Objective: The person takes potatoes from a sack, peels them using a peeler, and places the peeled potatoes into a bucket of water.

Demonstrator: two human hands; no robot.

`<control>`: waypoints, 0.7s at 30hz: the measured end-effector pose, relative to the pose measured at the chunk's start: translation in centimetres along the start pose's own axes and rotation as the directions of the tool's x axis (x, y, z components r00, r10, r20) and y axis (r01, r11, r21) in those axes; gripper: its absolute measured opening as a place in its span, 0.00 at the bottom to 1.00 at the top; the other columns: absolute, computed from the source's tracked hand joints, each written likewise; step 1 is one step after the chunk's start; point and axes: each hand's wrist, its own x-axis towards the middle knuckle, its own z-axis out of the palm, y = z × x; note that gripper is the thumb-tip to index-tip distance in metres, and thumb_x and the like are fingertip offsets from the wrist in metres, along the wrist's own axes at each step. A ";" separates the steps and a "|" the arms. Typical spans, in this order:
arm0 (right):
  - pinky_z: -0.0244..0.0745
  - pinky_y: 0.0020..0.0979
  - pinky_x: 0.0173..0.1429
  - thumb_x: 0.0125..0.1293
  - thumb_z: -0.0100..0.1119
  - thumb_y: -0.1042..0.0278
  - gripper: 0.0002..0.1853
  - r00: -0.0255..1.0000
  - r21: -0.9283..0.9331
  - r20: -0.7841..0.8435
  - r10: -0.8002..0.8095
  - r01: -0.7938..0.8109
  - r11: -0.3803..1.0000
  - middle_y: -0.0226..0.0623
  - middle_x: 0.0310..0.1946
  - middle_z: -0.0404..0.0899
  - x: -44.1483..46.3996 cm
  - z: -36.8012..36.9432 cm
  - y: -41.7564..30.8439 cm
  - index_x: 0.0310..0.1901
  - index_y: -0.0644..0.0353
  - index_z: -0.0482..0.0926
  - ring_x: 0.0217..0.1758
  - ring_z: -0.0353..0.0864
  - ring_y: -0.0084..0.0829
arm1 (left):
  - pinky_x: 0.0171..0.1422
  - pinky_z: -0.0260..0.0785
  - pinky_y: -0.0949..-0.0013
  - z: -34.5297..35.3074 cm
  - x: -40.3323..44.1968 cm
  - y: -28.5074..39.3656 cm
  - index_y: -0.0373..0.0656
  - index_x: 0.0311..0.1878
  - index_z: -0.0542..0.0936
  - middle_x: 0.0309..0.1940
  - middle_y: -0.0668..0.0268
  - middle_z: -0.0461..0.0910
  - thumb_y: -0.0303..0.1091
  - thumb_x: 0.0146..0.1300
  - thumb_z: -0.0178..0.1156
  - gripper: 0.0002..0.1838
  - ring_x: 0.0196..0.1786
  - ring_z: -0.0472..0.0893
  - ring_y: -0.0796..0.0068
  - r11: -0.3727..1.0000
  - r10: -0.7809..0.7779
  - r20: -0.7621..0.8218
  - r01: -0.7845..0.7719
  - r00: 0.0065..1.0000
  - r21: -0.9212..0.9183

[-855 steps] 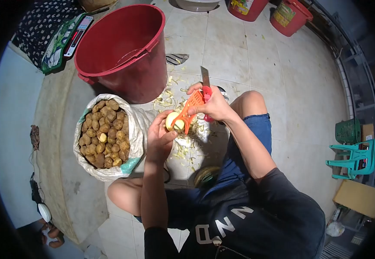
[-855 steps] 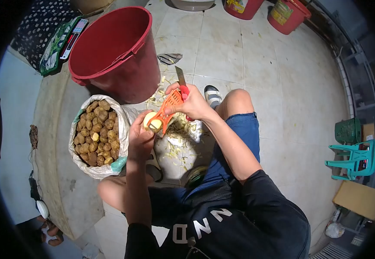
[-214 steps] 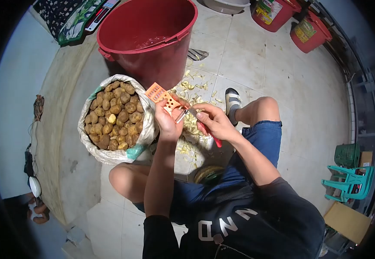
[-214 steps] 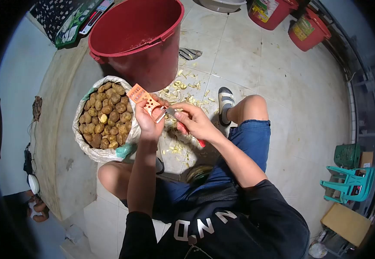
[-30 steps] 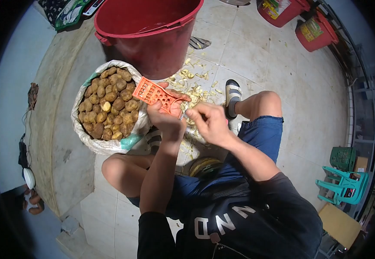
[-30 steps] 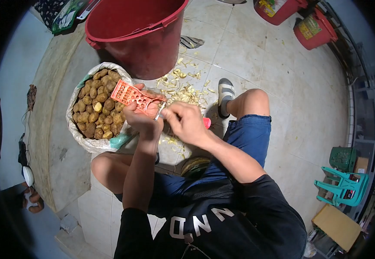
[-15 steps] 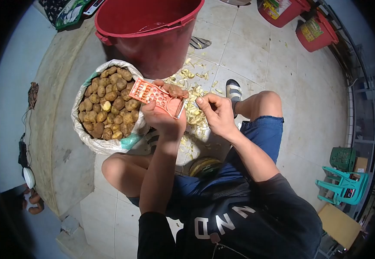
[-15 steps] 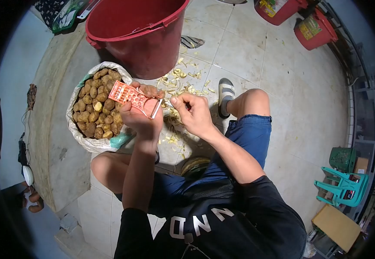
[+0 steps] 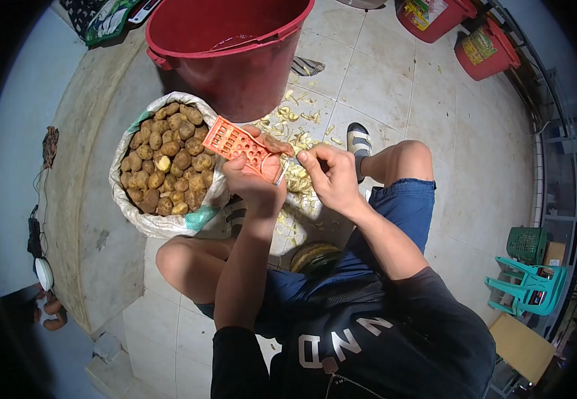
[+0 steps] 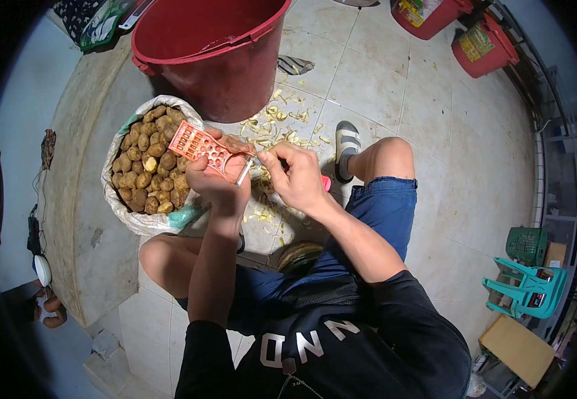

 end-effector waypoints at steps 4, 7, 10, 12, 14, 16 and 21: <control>0.58 0.29 0.24 0.68 0.61 0.65 0.15 1.000 -0.002 -0.005 0.004 -0.004 1.000 0.34 0.15 0.69 -0.2 0.3 -0.2 0.26 0.67 0.78 0.19 0.64 0.21 | 0.44 0.70 0.54 -0.2 0.0 -0.2 0.39 0.48 0.69 0.29 0.60 0.73 0.44 0.55 0.43 0.22 0.34 0.76 0.63 1.000 0.016 -0.007 -0.016 1.000 0.004; 0.58 0.29 0.24 0.68 0.60 0.65 0.16 0.998 0.015 0.062 -0.003 0.002 1.000 0.35 0.15 0.69 -0.5 0.4 -0.5 0.26 0.67 0.77 0.19 0.63 0.22 | 0.44 0.70 0.54 -0.2 0.1 -0.2 0.39 0.48 0.69 0.29 0.60 0.73 0.44 0.55 0.43 0.22 0.34 0.76 0.63 1.000 0.018 -0.011 -0.018 1.000 0.010; 0.65 0.34 0.26 0.66 0.60 0.66 0.13 0.994 -0.086 0.070 0.084 -0.078 0.993 0.43 0.17 0.72 0.0 -0.1 0.2 0.26 0.67 0.78 0.18 0.72 0.33 | 0.44 0.71 0.54 -0.1 -0.1 -0.1 0.39 0.48 0.69 0.29 0.60 0.73 0.44 0.55 0.43 0.22 0.34 0.76 0.63 0.999 0.034 -0.024 -0.033 0.999 0.040; 0.66 0.34 0.26 0.66 0.60 0.66 0.14 0.994 -0.035 0.099 0.037 -0.033 0.999 0.44 0.17 0.72 -0.7 0.3 -0.9 0.27 0.67 0.78 0.19 0.72 0.35 | 0.44 0.71 0.54 0.1 0.0 -0.2 0.39 0.48 0.69 0.29 0.59 0.73 0.44 0.55 0.43 0.22 0.34 0.76 0.63 0.999 0.036 -0.025 -0.035 0.999 0.038; 0.67 0.36 0.27 0.66 0.60 0.66 0.13 0.995 0.011 0.084 -0.046 0.045 0.999 0.46 0.19 0.74 -0.7 0.6 -0.7 0.27 0.67 0.78 0.20 0.74 0.38 | 0.44 0.71 0.53 0.1 0.0 -0.1 0.38 0.48 0.69 0.29 0.59 0.73 0.44 0.55 0.43 0.22 0.34 0.76 0.62 1.000 0.020 -0.084 -0.018 0.996 0.018; 0.68 0.36 0.28 0.66 0.60 0.66 0.12 0.997 -0.010 0.077 0.024 -0.023 1.000 0.45 0.20 0.75 -0.2 0.3 -0.4 0.28 0.66 0.79 0.21 0.74 0.39 | 0.44 0.71 0.53 0.0 0.0 -0.1 0.38 0.48 0.69 0.29 0.59 0.73 0.44 0.54 0.43 0.22 0.34 0.77 0.62 0.998 0.043 -0.068 -0.040 0.997 0.043; 0.65 0.31 0.26 0.67 0.60 0.67 0.13 0.989 0.022 0.065 -0.132 0.131 0.991 0.39 0.17 0.72 -0.9 1.0 -0.4 0.27 0.67 0.78 0.20 0.70 0.27 | 0.44 0.71 0.51 -0.5 0.2 -0.2 0.38 0.48 0.70 0.29 0.59 0.73 0.44 0.54 0.44 0.23 0.34 0.77 0.61 0.999 0.026 -0.051 -0.025 0.998 0.028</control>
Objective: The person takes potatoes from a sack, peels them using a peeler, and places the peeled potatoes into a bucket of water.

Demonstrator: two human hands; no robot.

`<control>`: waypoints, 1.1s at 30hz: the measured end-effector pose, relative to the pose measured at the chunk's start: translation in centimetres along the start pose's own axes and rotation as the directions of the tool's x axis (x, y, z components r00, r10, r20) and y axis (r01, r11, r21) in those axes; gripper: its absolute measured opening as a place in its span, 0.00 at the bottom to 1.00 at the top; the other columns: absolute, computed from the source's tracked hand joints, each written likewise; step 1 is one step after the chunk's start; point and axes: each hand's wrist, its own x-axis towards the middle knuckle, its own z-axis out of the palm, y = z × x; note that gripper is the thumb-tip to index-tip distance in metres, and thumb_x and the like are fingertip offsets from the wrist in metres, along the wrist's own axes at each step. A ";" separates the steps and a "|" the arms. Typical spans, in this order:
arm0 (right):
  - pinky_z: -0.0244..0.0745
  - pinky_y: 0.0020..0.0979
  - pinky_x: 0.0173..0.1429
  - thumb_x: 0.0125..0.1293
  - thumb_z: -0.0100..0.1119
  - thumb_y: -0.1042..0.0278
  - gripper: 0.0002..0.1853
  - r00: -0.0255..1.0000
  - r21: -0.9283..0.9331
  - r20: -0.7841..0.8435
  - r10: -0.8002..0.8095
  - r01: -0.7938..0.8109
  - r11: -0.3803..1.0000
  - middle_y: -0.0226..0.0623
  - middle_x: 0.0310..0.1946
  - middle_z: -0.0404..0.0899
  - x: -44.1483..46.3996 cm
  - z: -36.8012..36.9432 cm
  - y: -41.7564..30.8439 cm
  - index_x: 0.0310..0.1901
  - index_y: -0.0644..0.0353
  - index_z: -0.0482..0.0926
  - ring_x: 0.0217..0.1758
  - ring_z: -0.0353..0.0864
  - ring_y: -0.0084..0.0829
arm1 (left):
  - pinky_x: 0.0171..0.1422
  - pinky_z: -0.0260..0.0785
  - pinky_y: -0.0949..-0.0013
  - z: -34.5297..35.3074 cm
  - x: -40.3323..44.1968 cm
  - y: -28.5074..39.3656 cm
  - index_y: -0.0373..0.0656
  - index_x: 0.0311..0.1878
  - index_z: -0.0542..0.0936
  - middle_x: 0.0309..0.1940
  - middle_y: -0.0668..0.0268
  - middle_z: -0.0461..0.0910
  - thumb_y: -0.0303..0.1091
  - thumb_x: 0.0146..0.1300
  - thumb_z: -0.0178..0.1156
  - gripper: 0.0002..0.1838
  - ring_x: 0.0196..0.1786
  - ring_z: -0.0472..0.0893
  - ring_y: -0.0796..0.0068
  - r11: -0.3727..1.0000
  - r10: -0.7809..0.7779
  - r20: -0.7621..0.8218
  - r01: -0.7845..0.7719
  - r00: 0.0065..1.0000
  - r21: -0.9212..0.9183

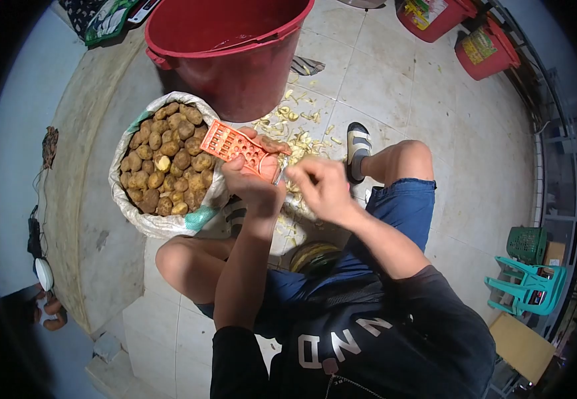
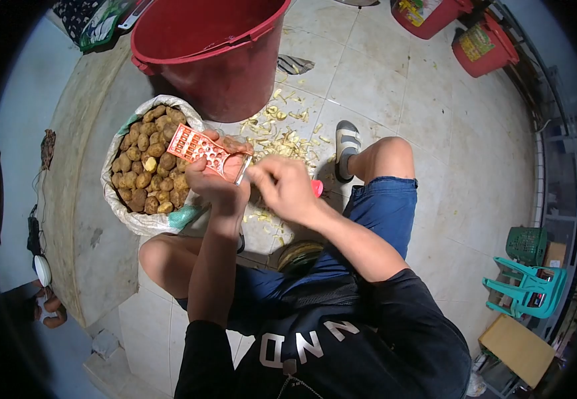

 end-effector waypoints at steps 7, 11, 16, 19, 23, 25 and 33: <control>0.63 0.32 0.25 0.66 0.61 0.66 0.14 1.000 0.035 0.024 -0.001 0.000 0.999 0.41 0.17 0.72 -0.3 0.1 -0.5 0.27 0.67 0.78 0.18 0.68 0.29 | 0.44 0.71 0.53 0.4 -0.1 0.0 0.40 0.47 0.71 0.30 0.59 0.73 0.45 0.54 0.46 0.22 0.34 0.76 0.62 0.999 0.043 -0.039 -0.043 0.998 0.001; 0.65 0.34 0.26 0.66 0.60 0.67 0.13 0.984 -0.005 -0.042 0.174 -0.175 0.985 0.42 0.19 0.74 1.0 -0.7 1.0 0.27 0.67 0.79 0.19 0.70 0.30 | 0.44 0.71 0.54 0.3 -0.2 0.0 0.40 0.47 0.71 0.30 0.60 0.73 0.45 0.54 0.46 0.22 0.34 0.76 0.62 0.999 0.042 -0.053 -0.043 0.998 -0.023; 0.66 0.34 0.27 0.66 0.60 0.67 0.13 0.990 -0.012 -0.047 0.135 -0.136 0.991 0.43 0.19 0.75 1.0 -0.6 0.7 0.27 0.67 0.79 0.20 0.71 0.34 | 0.45 0.71 0.53 0.6 -0.2 0.1 0.40 0.47 0.70 0.30 0.60 0.73 0.45 0.54 0.46 0.22 0.34 0.76 0.61 0.999 0.048 -0.070 -0.050 0.996 -0.019; 0.67 0.34 0.28 0.66 0.60 0.67 0.12 0.997 0.003 0.007 0.074 -0.074 0.997 0.44 0.20 0.75 0.4 -0.4 -0.5 0.28 0.67 0.79 0.21 0.73 0.38 | 0.45 0.72 0.53 0.4 -0.2 0.1 0.39 0.47 0.70 0.30 0.59 0.73 0.45 0.54 0.46 0.22 0.34 0.76 0.60 0.999 0.033 -0.056 -0.035 0.998 -0.036; 0.65 0.33 0.27 0.66 0.60 0.69 0.12 0.987 0.007 -0.071 0.147 -0.147 0.989 0.41 0.18 0.73 0.8 -0.4 0.7 0.27 0.67 0.77 0.20 0.71 0.32 | 0.45 0.71 0.52 0.6 -0.4 0.3 0.39 0.47 0.70 0.30 0.59 0.74 0.45 0.54 0.46 0.22 0.35 0.76 0.60 0.998 0.048 -0.071 -0.050 0.996 -0.032; 0.64 0.32 0.26 0.66 0.60 0.69 0.12 0.984 0.002 -0.060 0.171 -0.171 0.985 0.40 0.18 0.72 1.0 -0.8 0.3 0.27 0.67 0.77 0.19 0.69 0.29 | 0.45 0.71 0.52 -0.2 -0.3 0.2 0.40 0.47 0.70 0.29 0.59 0.74 0.46 0.54 0.46 0.22 0.34 0.76 0.60 0.997 0.044 -0.010 -0.045 0.999 -0.069; 0.63 0.31 0.24 0.65 0.61 0.69 0.11 0.996 -0.020 -0.056 0.073 -0.075 0.997 0.40 0.17 0.73 1.3 -1.2 0.2 0.27 0.66 0.78 0.18 0.68 0.29 | 0.45 0.69 0.53 1.1 -0.6 0.4 0.41 0.47 0.70 0.28 0.59 0.73 0.46 0.53 0.47 0.22 0.33 0.75 0.62 0.998 0.022 -0.052 -0.025 0.998 -0.053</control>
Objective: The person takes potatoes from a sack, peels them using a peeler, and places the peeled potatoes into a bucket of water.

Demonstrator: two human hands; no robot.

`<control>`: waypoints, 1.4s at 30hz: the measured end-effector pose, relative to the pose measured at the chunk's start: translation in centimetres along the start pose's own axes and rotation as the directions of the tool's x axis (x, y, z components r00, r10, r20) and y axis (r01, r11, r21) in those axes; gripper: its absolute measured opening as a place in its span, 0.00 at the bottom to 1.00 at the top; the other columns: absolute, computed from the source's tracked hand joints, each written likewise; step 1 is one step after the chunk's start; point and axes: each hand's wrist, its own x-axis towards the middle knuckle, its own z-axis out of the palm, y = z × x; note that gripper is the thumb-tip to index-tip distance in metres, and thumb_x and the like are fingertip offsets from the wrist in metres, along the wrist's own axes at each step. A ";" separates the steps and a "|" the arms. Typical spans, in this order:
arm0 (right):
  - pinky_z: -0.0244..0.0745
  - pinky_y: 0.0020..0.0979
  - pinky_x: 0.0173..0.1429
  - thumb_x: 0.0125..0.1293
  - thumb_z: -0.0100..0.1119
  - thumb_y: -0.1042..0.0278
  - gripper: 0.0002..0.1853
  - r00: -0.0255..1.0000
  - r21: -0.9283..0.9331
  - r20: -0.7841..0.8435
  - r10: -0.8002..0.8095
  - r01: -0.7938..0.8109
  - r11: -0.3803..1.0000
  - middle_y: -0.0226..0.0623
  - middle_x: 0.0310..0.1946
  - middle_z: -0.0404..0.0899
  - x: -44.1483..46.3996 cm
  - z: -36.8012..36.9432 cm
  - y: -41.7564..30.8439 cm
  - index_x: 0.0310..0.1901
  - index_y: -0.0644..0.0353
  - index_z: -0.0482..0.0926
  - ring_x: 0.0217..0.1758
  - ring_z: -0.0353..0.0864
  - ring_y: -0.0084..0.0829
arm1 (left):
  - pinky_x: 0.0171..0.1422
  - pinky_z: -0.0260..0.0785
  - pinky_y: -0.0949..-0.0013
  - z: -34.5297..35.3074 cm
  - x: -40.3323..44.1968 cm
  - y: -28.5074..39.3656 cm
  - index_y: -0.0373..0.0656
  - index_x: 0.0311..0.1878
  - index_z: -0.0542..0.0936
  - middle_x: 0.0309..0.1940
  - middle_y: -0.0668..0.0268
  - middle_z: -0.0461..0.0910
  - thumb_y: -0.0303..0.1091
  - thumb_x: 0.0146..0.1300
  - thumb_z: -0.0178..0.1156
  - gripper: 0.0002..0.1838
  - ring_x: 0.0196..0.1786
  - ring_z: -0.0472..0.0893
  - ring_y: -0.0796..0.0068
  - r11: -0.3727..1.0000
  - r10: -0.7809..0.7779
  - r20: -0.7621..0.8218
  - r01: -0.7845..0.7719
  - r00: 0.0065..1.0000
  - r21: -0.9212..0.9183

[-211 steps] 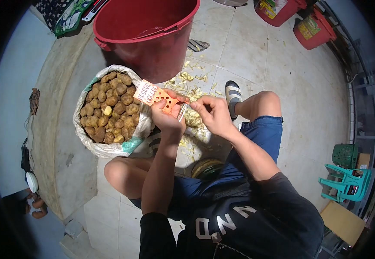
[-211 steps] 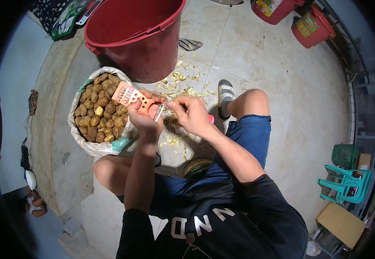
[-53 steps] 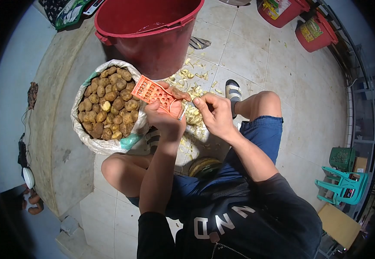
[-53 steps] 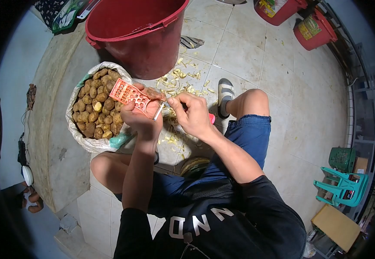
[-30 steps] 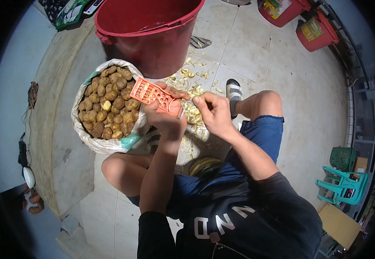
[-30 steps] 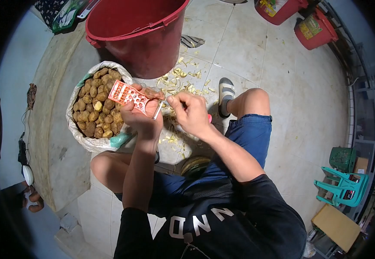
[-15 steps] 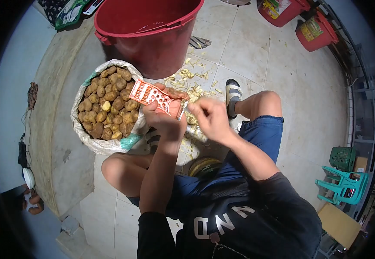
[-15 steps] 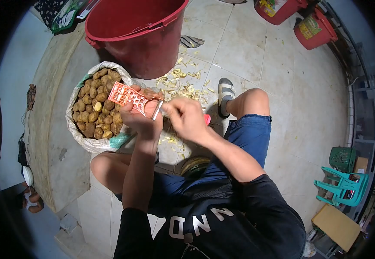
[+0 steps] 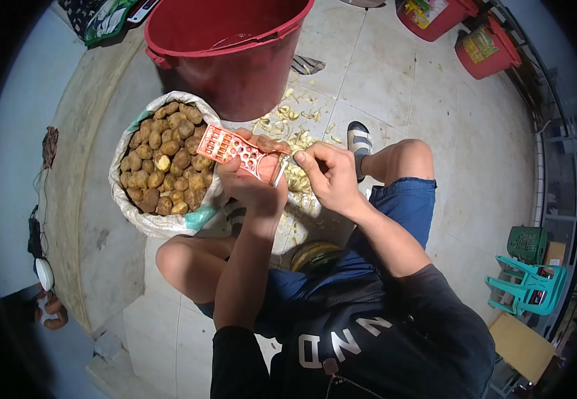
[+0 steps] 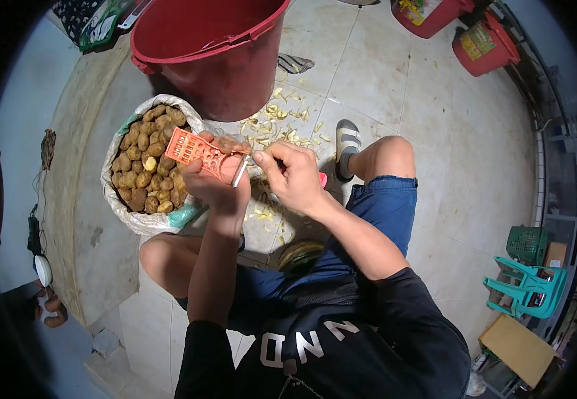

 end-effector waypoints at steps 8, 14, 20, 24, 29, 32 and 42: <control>0.65 0.34 0.25 0.64 0.62 0.70 0.10 0.998 -0.003 0.059 0.000 0.000 1.000 0.42 0.18 0.73 -0.2 0.3 -0.3 0.27 0.66 0.78 0.19 0.72 0.36 | 0.46 0.69 0.54 -0.3 0.0 0.1 0.42 0.47 0.70 0.28 0.61 0.73 0.47 0.52 0.50 0.23 0.34 0.75 0.63 1.000 -0.012 0.017 0.012 1.000 -0.009; 0.68 0.37 0.28 0.65 0.60 0.70 0.10 0.996 -0.026 0.060 -0.072 0.074 0.997 0.45 0.20 0.75 -0.5 0.6 -0.6 0.28 0.67 0.79 0.22 0.75 0.41 | 0.46 0.70 0.54 -0.4 0.1 -0.1 0.42 0.46 0.71 0.29 0.61 0.73 0.48 0.53 0.50 0.22 0.35 0.76 0.64 1.000 -0.003 0.006 0.003 1.000 -0.004; 0.68 0.36 0.28 0.64 0.60 0.70 0.10 0.994 0.032 0.080 -0.077 0.074 0.997 0.45 0.20 0.74 -1.0 0.8 -1.2 0.28 0.66 0.79 0.22 0.74 0.41 | 0.48 0.69 0.52 -0.6 0.0 0.2 0.42 0.46 0.71 0.30 0.61 0.74 0.47 0.54 0.49 0.22 0.36 0.76 0.63 0.999 -0.053 0.029 0.053 0.998 -0.007; 0.66 0.35 0.26 0.65 0.60 0.69 0.10 0.997 0.010 0.080 -0.017 0.016 1.000 0.42 0.20 0.74 -0.9 0.8 -0.6 0.27 0.65 0.79 0.20 0.73 0.36 | 0.48 0.69 0.52 -0.6 0.0 0.4 0.42 0.47 0.70 0.30 0.61 0.73 0.47 0.53 0.49 0.22 0.36 0.75 0.63 1.000 -0.022 0.005 0.022 1.000 -0.017; 0.66 0.34 0.26 0.65 0.61 0.69 0.11 0.995 -0.001 0.035 0.094 -0.094 0.996 0.42 0.19 0.74 -0.2 0.4 -0.1 0.26 0.65 0.78 0.20 0.73 0.37 | 0.48 0.71 0.51 -0.9 0.1 0.2 0.42 0.48 0.70 0.30 0.61 0.73 0.47 0.53 0.49 0.23 0.36 0.75 0.63 0.999 0.004 -0.017 -0.004 1.000 -0.031; 0.67 0.35 0.28 0.64 0.61 0.69 0.11 0.994 0.043 0.083 -0.074 0.071 0.997 0.44 0.19 0.75 -1.5 1.2 -0.8 0.26 0.66 0.78 0.22 0.75 0.38 | 0.48 0.71 0.51 -0.8 0.0 0.0 0.41 0.49 0.70 0.30 0.61 0.73 0.48 0.53 0.49 0.25 0.36 0.75 0.62 0.998 -0.049 -0.012 0.049 0.999 -0.039; 0.60 0.26 0.27 0.70 0.58 0.61 0.18 0.969 0.208 0.097 0.226 -0.242 0.948 0.26 0.16 0.68 -0.9 0.7 1.0 0.27 0.66 0.77 0.23 0.63 0.16 | 0.35 0.60 0.70 -0.6 0.8 0.8 0.49 0.39 0.67 0.24 0.72 0.65 0.45 0.70 0.55 0.12 0.27 0.64 0.80 0.986 -0.068 -0.091 0.081 0.993 0.143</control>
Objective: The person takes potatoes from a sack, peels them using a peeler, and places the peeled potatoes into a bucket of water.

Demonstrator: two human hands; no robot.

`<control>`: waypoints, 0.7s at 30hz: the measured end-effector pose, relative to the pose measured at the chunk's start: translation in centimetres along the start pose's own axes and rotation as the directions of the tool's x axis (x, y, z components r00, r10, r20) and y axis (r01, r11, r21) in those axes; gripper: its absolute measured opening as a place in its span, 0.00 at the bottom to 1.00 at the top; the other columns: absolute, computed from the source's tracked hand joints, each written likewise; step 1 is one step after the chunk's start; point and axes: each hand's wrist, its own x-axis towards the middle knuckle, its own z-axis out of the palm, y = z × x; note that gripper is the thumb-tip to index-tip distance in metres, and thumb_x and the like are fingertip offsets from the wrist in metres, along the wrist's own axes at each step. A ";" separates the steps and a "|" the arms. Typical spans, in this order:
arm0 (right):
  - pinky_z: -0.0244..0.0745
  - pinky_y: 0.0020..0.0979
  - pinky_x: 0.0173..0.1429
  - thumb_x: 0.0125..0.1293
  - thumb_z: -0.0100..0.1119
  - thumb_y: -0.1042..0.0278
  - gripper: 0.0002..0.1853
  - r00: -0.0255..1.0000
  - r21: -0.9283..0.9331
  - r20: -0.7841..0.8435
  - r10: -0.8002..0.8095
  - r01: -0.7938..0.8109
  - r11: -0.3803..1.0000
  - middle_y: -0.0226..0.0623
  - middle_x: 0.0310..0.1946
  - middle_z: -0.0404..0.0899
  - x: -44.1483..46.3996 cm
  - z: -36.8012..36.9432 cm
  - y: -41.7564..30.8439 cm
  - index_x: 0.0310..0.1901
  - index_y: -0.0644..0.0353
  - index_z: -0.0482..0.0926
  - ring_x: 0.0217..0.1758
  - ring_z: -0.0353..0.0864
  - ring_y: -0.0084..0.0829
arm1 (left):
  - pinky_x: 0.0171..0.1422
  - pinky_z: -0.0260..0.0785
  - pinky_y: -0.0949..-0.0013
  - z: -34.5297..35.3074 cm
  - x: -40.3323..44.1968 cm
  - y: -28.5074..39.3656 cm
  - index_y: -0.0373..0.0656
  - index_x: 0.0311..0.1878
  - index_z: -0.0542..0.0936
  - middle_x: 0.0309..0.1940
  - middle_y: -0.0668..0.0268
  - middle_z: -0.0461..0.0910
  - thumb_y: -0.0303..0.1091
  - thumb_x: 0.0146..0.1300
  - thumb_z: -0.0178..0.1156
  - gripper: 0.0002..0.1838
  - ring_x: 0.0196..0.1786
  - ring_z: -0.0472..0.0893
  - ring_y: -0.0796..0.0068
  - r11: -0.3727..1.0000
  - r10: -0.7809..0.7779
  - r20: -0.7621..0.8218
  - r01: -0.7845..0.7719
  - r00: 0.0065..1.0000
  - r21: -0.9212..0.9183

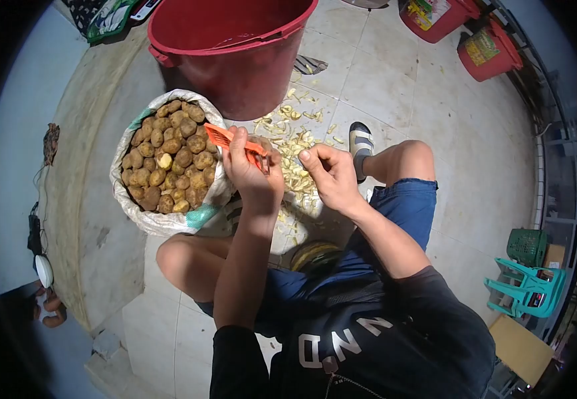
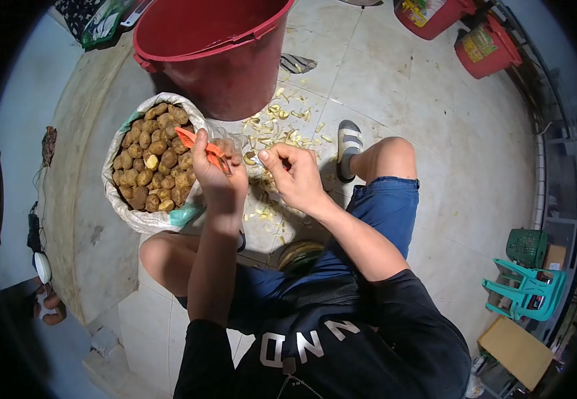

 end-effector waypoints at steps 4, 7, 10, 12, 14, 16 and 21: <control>0.60 0.26 0.27 0.71 0.58 0.61 0.18 0.999 0.008 0.020 0.030 -0.031 0.999 0.27 0.16 0.68 0.0 -0.1 0.2 0.27 0.66 0.78 0.23 0.63 0.16 | 0.35 0.61 0.68 0.2 0.0 -0.2 0.46 0.43 0.68 0.23 0.70 0.63 0.45 0.68 0.50 0.13 0.26 0.63 0.77 0.998 0.025 -0.032 -0.024 0.999 0.053; 0.60 0.26 0.26 0.71 0.58 0.61 0.18 1.000 -0.005 0.009 0.025 -0.025 1.000 0.26 0.16 0.68 -0.1 -0.2 0.3 0.27 0.67 0.78 0.22 0.63 0.16 | 0.39 0.66 0.64 0.4 -0.2 -0.1 0.39 0.52 0.68 0.23 0.66 0.65 0.46 0.63 0.43 0.22 0.28 0.67 0.71 1.000 0.029 0.122 -0.029 0.992 -0.002; 0.60 0.27 0.26 0.70 0.58 0.61 0.17 0.999 -0.017 0.006 0.032 -0.032 0.999 0.27 0.15 0.68 -0.2 -0.1 0.2 0.28 0.67 0.78 0.23 0.63 0.16 | 0.42 0.71 0.61 0.9 -0.1 0.0 0.34 0.60 0.64 0.25 0.62 0.71 0.41 0.56 0.39 0.30 0.31 0.75 0.67 0.999 0.024 0.160 -0.019 0.987 -0.030; 0.61 0.28 0.26 0.70 0.58 0.62 0.17 1.000 -0.047 -0.002 0.010 -0.010 0.999 0.29 0.15 0.69 -0.2 0.0 -0.3 0.27 0.67 0.78 0.22 0.64 0.18 | 0.47 0.74 0.60 0.7 -0.2 0.3 0.30 0.62 0.63 0.29 0.59 0.75 0.40 0.55 0.40 0.33 0.35 0.78 0.63 0.983 0.009 0.286 -0.061 0.958 0.176; 0.62 0.28 0.25 0.70 0.58 0.63 0.16 1.000 -0.077 -0.010 -0.013 0.012 0.997 0.31 0.15 0.70 -0.2 0.0 -0.4 0.27 0.67 0.78 0.21 0.65 0.19 | 0.47 0.74 0.61 0.7 -0.3 0.2 0.30 0.62 0.64 0.29 0.59 0.75 0.40 0.54 0.40 0.32 0.35 0.78 0.64 0.990 -0.002 0.285 -0.040 0.958 0.139; 0.64 0.31 0.25 0.69 0.58 0.64 0.15 0.993 -0.172 -0.024 -0.119 0.113 0.979 0.38 0.17 0.73 -0.2 0.1 -0.4 0.27 0.66 0.78 0.18 0.68 0.26 | 0.47 0.74 0.62 0.6 -0.3 0.1 0.30 0.61 0.64 0.30 0.59 0.75 0.39 0.54 0.40 0.32 0.36 0.78 0.64 0.995 -0.012 0.284 -0.018 0.959 0.102; 0.61 0.28 0.25 0.69 0.60 0.66 0.14 0.977 -0.247 -0.062 -0.202 0.181 0.952 0.35 0.17 0.72 -0.1 0.1 -0.7 0.28 0.67 0.78 0.20 0.66 0.22 | 0.46 0.74 0.55 -0.2 -0.3 -0.3 0.29 0.57 0.68 0.30 0.56 0.77 0.43 0.52 0.44 0.32 0.35 0.79 0.60 0.986 0.076 0.238 -0.108 0.968 0.128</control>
